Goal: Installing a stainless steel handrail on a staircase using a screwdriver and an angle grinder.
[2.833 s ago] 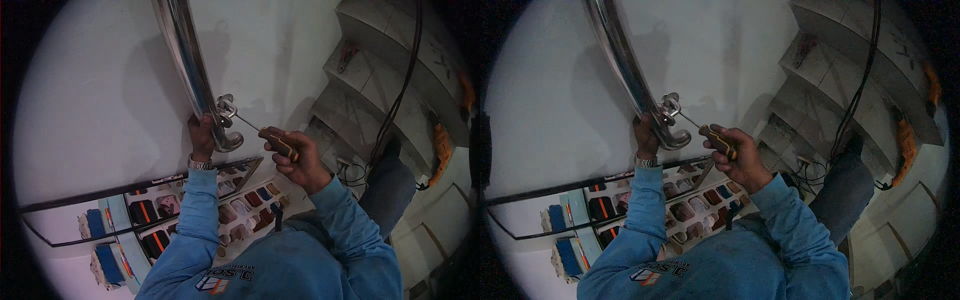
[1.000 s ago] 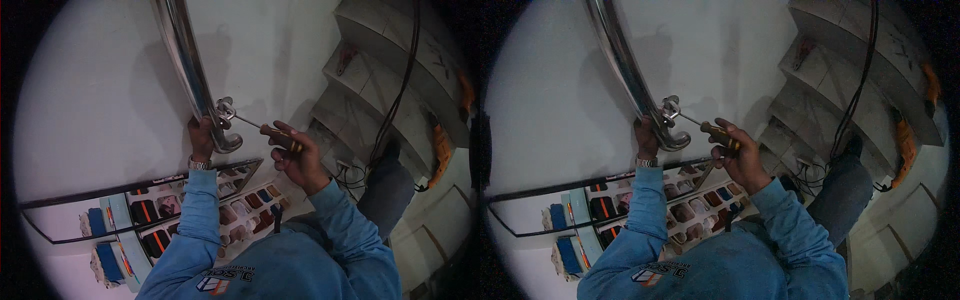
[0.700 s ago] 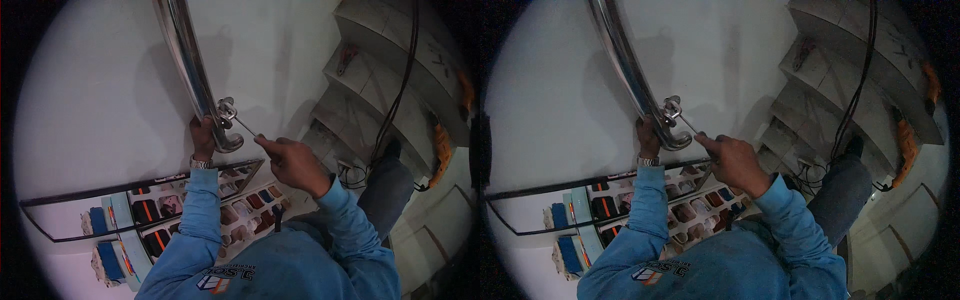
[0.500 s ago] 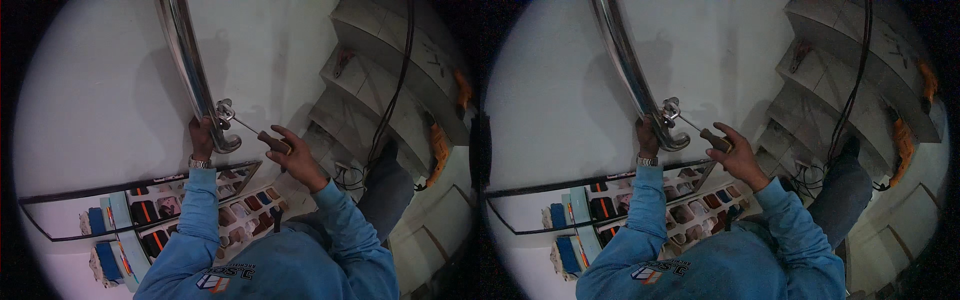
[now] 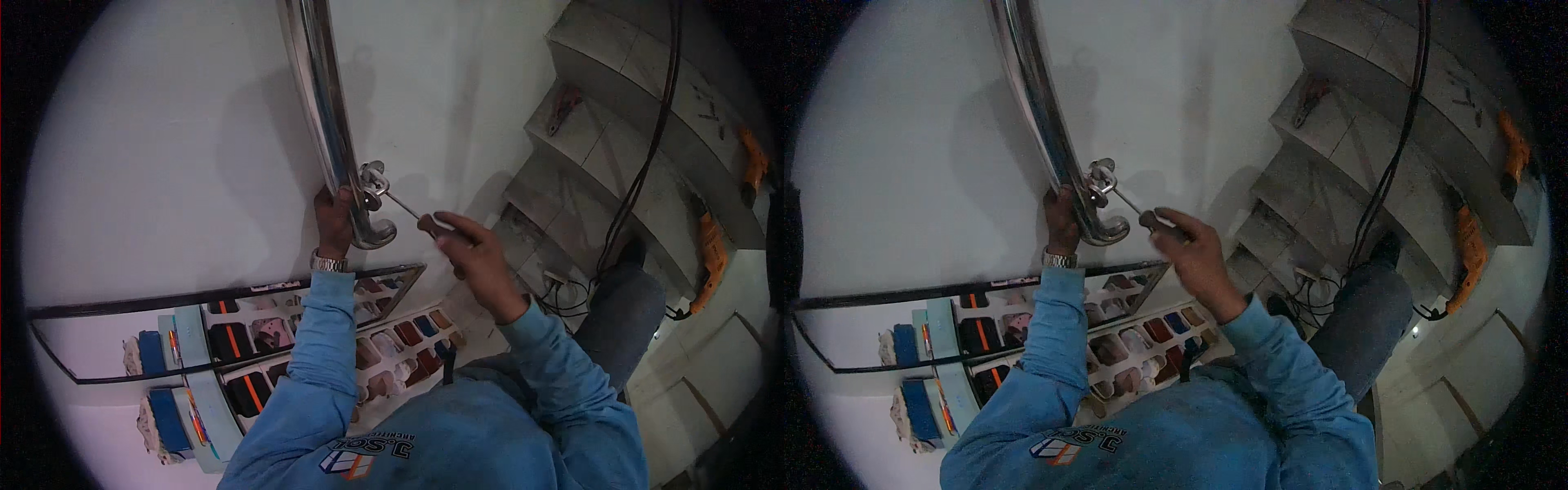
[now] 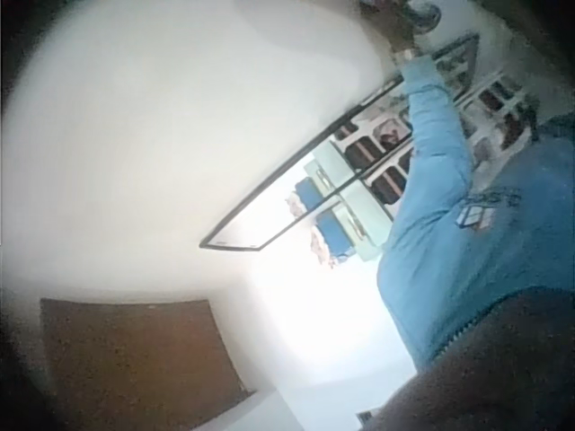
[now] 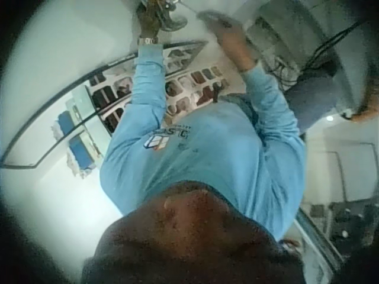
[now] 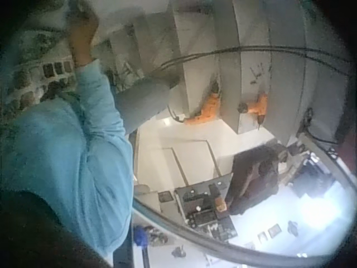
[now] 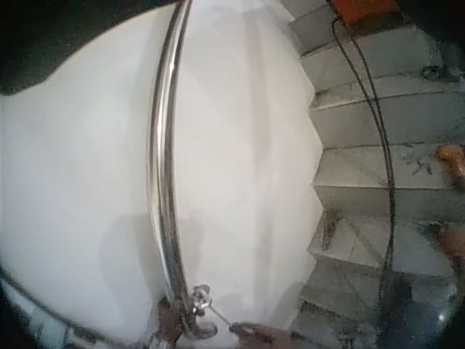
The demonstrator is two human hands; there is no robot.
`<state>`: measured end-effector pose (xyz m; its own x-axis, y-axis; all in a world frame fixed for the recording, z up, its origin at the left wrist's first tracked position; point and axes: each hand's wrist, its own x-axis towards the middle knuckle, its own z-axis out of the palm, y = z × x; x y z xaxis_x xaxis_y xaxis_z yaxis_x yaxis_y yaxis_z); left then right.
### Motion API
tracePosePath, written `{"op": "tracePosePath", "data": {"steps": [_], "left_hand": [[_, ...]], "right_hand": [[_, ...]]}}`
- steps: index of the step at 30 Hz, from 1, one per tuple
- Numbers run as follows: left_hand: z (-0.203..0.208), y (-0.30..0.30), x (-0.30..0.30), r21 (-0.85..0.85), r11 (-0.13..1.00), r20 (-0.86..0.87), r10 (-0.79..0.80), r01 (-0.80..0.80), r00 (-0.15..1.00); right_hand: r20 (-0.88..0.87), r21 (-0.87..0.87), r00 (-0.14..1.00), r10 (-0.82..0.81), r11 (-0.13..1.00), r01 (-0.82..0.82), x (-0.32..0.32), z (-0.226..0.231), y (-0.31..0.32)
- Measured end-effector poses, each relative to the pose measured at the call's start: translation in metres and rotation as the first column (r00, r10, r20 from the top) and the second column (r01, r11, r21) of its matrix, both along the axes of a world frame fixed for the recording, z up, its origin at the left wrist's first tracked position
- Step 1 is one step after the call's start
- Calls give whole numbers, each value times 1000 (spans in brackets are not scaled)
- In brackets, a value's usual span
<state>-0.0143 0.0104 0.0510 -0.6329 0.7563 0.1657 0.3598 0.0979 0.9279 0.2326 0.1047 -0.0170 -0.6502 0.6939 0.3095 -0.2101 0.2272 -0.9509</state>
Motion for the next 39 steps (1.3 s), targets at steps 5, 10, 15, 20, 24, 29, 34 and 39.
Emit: {"op": "tracePosePath", "data": {"steps": [5,10,15,20,24,29,34,39], "left_hand": [[-1,-11,-21,-66,998,-109,-25,18,994],[-1,-10,-7,20,1000,-91,18,-16,996],[-7,-14,-9,-55,998,-166,8,-17,986],[-9,-14,-8,-45,998,-63,38,-40,997],[-5,-13,-3,4,1000,-75,29,-29,997],[0,-16,0,-1,997,-173,70,-72,982],[3,-15,16,30,985,-337,170,-170,926],[-15,-60,86,425,876,-417,415,-230,809]], "right_hand": [[-368,-813,918,150,427,-396,-5,-6,5],[-60,-303,989,137,941,-149,-11,-19,-10],[-46,-326,998,49,943,-61,0,-7,-5],[-507,-853,851,133,64,-518,5,2,9],[-328,-823,910,255,395,-408,8,12,11],[-114,-672,971,209,704,-230,13,16,8],[-381,-914,893,241,51,-403,7,-3,10],[-60,-515,902,428,760,-395,-9,6,-2]]}}
